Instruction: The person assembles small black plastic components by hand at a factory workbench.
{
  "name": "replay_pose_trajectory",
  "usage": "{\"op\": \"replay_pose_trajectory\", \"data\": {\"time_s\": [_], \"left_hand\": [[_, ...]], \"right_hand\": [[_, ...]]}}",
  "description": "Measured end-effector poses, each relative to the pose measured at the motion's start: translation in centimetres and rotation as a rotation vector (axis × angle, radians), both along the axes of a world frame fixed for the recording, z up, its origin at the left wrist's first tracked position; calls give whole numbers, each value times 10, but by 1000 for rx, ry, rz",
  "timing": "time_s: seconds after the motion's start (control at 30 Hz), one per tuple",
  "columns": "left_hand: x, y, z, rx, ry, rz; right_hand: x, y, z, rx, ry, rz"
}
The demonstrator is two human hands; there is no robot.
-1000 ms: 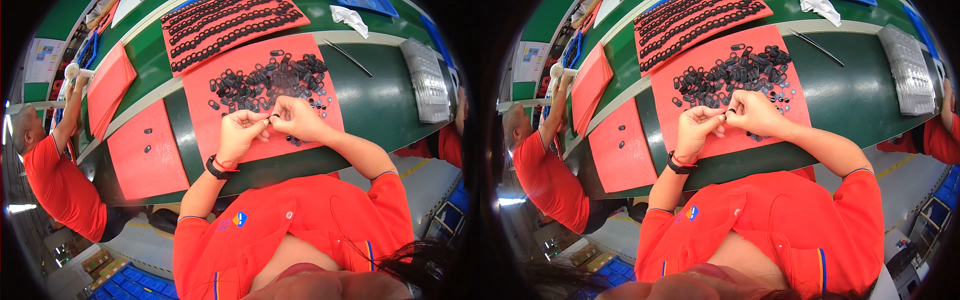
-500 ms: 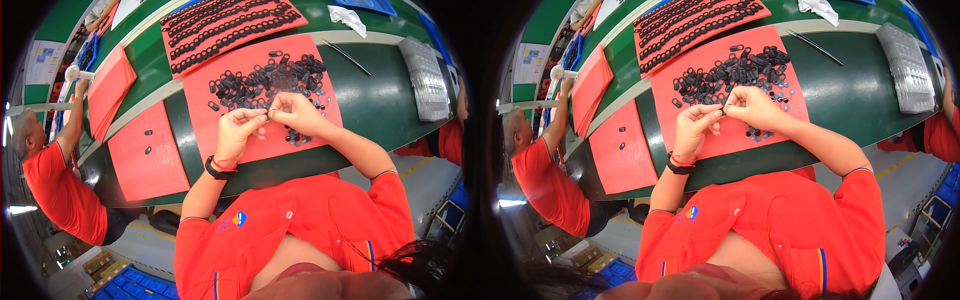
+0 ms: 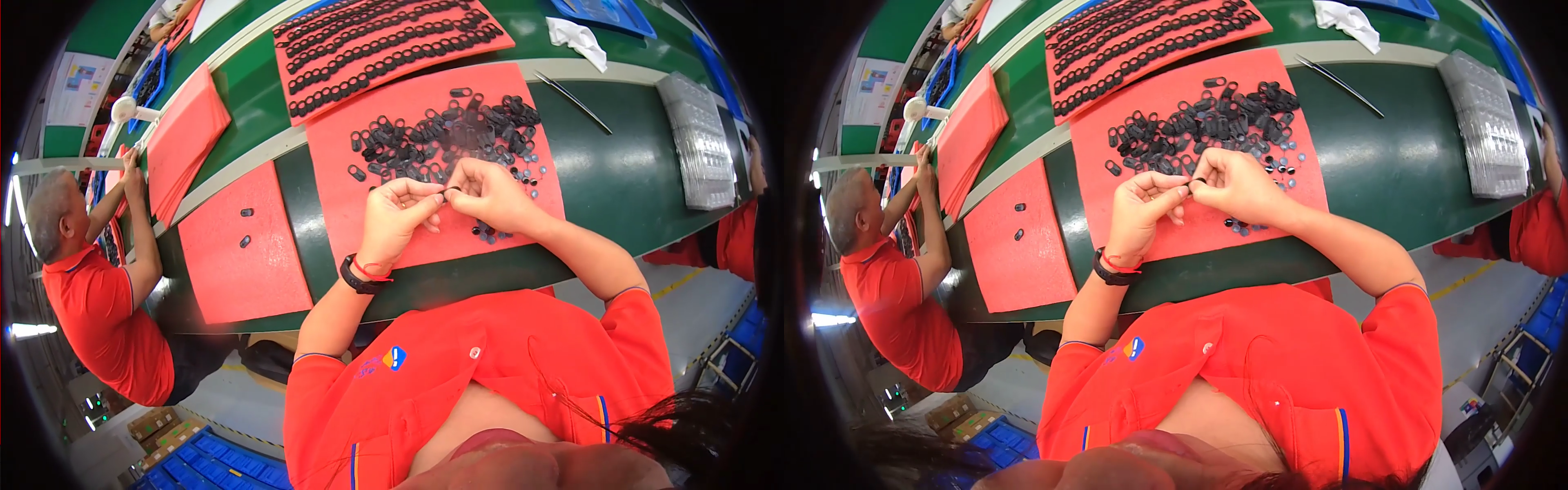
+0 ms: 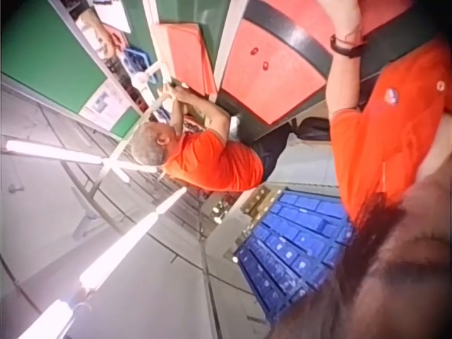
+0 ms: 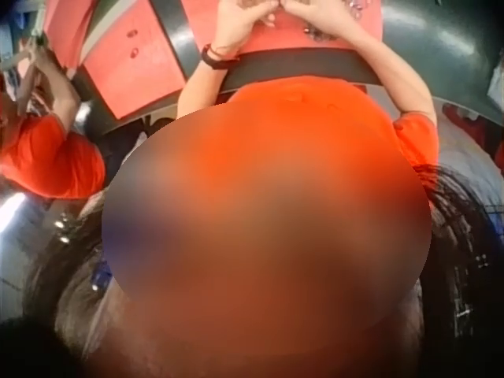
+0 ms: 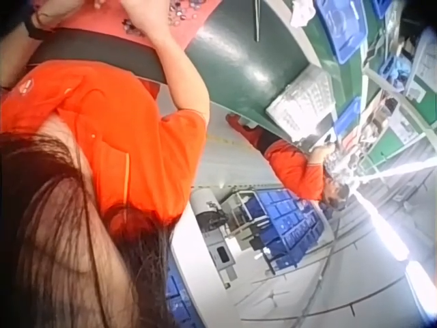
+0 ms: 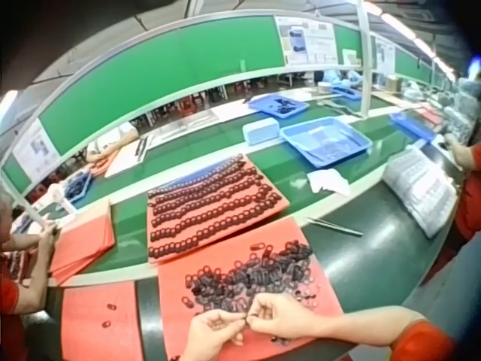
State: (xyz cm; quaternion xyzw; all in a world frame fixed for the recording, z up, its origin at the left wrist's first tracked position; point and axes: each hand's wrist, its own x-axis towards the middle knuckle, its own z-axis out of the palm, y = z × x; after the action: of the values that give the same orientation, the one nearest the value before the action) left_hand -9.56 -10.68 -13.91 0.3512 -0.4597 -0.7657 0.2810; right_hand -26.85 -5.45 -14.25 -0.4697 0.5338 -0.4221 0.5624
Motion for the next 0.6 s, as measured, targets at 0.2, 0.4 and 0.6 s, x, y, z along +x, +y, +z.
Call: {"op": "replay_pose_trajectory", "data": {"time_s": [0.2,0.4,0.6], "left_hand": [[-2,5,1,-23,-47,-24],[-1,5,8,-53,-78,-16],[17,-15,20,-223,-133,-96]], "right_hand": [[5,6,12,-115,302,-39],[10,9,15,-197,289,-117],[16,9,13,-304,347,-96]]}}
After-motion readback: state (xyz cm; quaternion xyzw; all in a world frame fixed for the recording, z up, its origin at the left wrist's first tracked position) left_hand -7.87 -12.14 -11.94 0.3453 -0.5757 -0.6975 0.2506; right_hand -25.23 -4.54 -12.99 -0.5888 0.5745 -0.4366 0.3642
